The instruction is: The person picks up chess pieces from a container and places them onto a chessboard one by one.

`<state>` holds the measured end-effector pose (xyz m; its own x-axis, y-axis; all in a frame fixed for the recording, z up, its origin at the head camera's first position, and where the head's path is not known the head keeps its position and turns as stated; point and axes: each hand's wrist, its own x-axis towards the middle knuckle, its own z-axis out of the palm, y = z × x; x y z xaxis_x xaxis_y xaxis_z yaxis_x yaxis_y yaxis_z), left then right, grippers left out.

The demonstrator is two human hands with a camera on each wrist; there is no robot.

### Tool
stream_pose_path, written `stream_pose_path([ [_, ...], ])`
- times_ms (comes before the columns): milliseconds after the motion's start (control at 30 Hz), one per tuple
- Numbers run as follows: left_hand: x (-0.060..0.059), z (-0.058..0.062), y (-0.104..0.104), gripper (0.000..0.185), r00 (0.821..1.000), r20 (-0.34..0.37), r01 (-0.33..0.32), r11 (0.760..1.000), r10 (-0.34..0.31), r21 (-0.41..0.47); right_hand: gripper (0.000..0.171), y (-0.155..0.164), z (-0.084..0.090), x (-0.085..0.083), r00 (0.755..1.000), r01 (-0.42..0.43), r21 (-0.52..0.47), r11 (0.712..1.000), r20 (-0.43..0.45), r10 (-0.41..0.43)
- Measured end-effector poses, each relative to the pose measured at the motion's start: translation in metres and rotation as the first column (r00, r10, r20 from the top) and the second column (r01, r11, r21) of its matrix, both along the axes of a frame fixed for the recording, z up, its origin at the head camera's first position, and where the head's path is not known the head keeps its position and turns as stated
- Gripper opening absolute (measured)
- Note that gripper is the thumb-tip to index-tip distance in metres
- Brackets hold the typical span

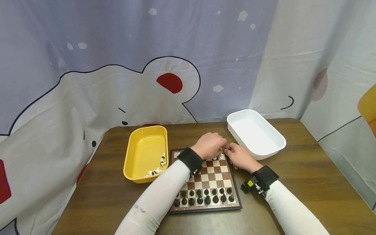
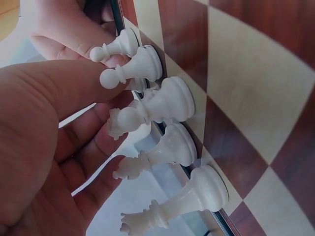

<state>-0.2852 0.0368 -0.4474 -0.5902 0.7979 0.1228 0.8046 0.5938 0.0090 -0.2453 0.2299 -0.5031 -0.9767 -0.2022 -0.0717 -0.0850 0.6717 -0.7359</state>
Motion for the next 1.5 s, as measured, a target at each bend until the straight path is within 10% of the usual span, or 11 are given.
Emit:
stream_pose_path([
  [867, 0.001, 0.010, -0.008, 0.009, 1.000, 0.011, -0.011, 0.999, 0.010, 0.052, 0.025, -0.001, 0.001, 0.001, 1.000, -0.005, 0.008, 1.000, 0.001, 0.005],
  [1500, 0.004, 0.047, -0.102, 0.025, 0.962, 0.198, -0.243, 0.923, 0.189, 0.298, 0.028, -0.001, -0.001, 0.000, 1.000, 0.007, 0.011, 1.000, 0.014, -0.007],
])
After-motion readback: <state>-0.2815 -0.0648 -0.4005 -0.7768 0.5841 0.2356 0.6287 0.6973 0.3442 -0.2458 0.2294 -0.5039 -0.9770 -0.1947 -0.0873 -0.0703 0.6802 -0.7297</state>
